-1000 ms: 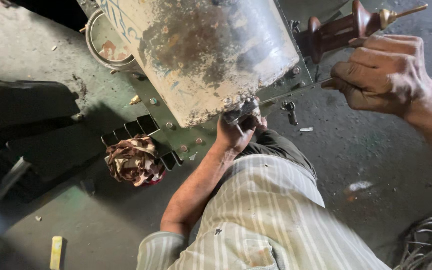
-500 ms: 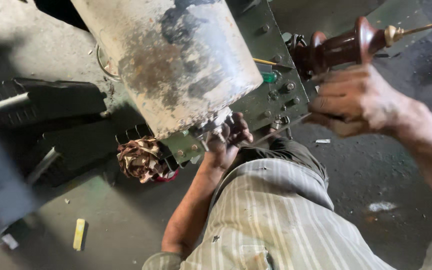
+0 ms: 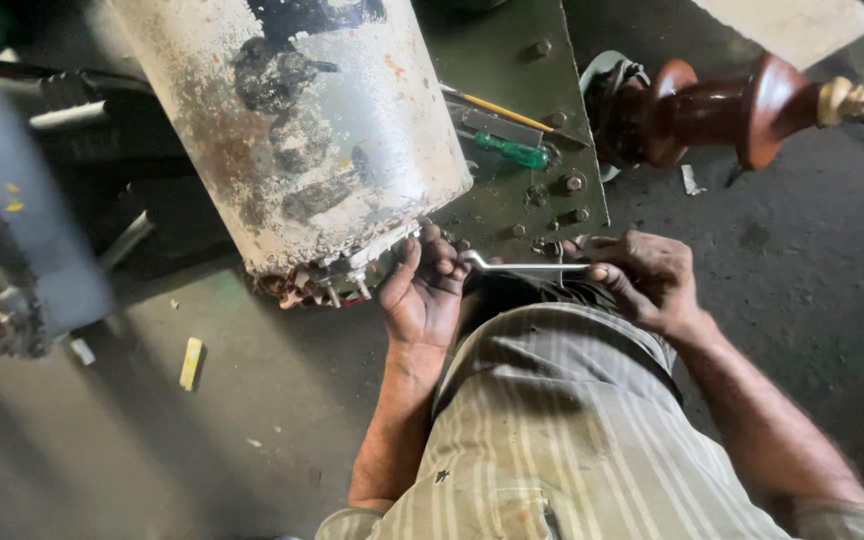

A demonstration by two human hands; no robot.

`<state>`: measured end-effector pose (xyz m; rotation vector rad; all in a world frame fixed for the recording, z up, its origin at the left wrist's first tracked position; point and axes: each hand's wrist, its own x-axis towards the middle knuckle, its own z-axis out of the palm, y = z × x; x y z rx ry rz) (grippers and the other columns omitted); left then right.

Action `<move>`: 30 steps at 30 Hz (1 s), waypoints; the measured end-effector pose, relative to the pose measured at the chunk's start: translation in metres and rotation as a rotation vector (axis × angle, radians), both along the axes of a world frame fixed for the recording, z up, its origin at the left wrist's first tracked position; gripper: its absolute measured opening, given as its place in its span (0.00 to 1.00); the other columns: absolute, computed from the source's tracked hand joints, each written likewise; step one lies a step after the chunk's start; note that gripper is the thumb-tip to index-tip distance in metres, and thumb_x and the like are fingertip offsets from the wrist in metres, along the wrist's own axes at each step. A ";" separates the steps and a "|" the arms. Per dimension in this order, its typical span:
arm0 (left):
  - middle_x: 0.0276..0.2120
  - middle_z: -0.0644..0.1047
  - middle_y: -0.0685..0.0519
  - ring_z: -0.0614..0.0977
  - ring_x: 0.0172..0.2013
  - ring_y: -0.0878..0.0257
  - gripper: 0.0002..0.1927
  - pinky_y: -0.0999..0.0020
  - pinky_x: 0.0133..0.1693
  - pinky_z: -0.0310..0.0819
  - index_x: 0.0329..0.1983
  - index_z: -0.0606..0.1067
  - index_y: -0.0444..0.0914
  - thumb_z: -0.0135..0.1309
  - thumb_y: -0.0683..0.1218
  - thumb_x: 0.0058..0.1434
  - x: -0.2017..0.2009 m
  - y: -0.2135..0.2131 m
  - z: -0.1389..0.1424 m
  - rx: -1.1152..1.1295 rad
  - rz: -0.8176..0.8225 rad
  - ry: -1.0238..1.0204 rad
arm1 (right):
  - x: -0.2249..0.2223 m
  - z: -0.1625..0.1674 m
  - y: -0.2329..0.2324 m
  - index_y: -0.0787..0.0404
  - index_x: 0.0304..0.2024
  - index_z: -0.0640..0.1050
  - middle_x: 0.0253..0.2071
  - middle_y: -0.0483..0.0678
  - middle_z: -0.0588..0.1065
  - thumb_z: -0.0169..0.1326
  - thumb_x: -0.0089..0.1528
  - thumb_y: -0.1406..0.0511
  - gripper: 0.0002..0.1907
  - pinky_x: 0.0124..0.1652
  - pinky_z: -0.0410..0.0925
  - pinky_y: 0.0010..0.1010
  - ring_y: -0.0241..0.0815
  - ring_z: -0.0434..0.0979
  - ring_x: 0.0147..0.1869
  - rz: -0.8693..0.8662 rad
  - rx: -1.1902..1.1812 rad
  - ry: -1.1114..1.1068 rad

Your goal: The person crouches beside a large transformer-style electrical unit on the workshop floor and uses a spanner to tighten bolts on its underside terminal assembly, repositioning the tool repeatedly on different fasteners while steadying the hardware with the other hand.

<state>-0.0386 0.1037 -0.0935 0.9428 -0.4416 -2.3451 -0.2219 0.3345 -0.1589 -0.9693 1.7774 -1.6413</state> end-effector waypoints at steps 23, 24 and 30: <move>0.46 0.71 0.53 0.74 0.50 0.62 0.32 0.66 0.56 0.69 0.66 0.62 0.33 0.61 0.34 0.60 -0.005 0.023 0.058 -1.065 0.268 -0.675 | -0.009 -0.035 0.028 0.65 0.45 0.83 0.29 0.48 0.77 0.62 0.69 0.64 0.09 0.34 0.66 0.25 0.33 0.73 0.31 -0.131 0.276 -0.093; 0.42 0.68 0.54 0.70 0.46 0.63 0.32 0.68 0.52 0.65 0.65 0.63 0.30 0.62 0.33 0.60 -0.007 0.024 0.061 -1.050 0.277 -0.748 | -0.009 -0.036 0.026 0.64 0.46 0.83 0.30 0.48 0.78 0.62 0.68 0.64 0.09 0.35 0.66 0.25 0.34 0.74 0.30 -0.103 0.295 -0.078; 0.55 0.75 0.48 0.76 0.57 0.63 0.26 0.69 0.63 0.70 0.59 0.68 0.26 0.63 0.32 0.60 -0.017 0.023 0.049 -1.284 0.231 -0.937 | -0.017 -0.031 0.007 0.65 0.49 0.81 0.36 0.49 0.78 0.61 0.70 0.64 0.10 0.40 0.67 0.25 0.36 0.75 0.36 -0.105 0.189 -0.266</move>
